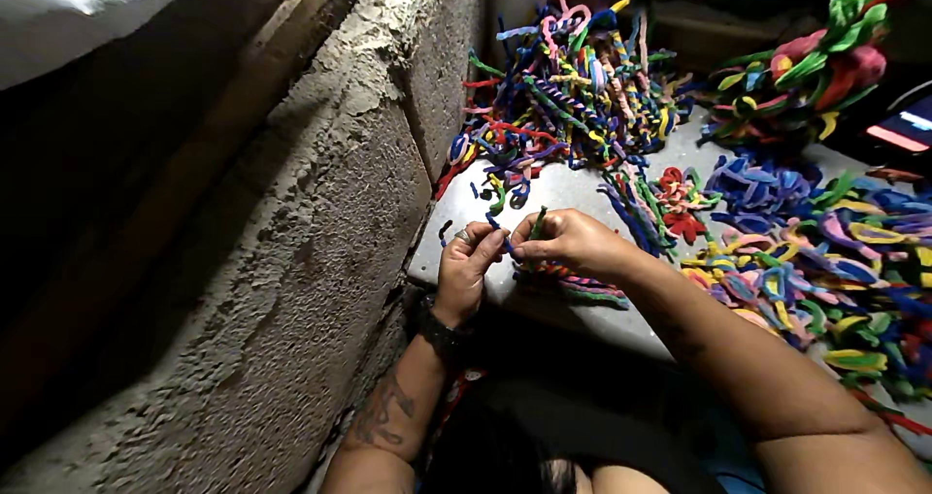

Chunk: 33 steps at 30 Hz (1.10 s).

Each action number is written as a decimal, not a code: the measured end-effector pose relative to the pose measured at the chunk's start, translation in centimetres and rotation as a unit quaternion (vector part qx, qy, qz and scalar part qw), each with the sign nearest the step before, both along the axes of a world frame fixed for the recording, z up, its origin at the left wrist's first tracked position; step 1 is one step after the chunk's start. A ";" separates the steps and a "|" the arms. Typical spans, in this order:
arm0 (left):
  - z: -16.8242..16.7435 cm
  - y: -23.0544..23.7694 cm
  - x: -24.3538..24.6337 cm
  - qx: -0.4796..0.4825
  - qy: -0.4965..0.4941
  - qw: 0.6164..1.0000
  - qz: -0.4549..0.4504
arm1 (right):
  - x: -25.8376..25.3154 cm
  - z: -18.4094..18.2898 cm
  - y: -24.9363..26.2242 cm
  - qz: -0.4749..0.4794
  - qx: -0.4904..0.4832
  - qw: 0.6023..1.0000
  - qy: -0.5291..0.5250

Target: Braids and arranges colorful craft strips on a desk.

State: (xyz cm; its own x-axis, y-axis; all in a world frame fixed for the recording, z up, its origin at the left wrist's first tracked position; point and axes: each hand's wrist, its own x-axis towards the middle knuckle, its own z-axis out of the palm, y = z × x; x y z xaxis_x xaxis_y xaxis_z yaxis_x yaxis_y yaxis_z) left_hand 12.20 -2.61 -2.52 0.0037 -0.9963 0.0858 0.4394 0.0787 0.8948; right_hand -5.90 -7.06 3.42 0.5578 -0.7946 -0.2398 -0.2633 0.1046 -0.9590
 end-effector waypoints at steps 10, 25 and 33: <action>0.2 1.2 -0.4 0.063 0.039 0.997 -0.009 | -0.3 -0.1 1.3 -0.037 -0.013 0.998 -0.043; 1.6 1.8 -0.2 0.063 -0.151 0.983 -0.089 | -0.8 -0.9 0.8 -0.122 -0.067 0.980 -0.139; 0.9 1.0 0.0 0.141 0.268 0.868 -0.393 | -1.2 -1.8 1.3 -0.082 0.013 0.954 -0.287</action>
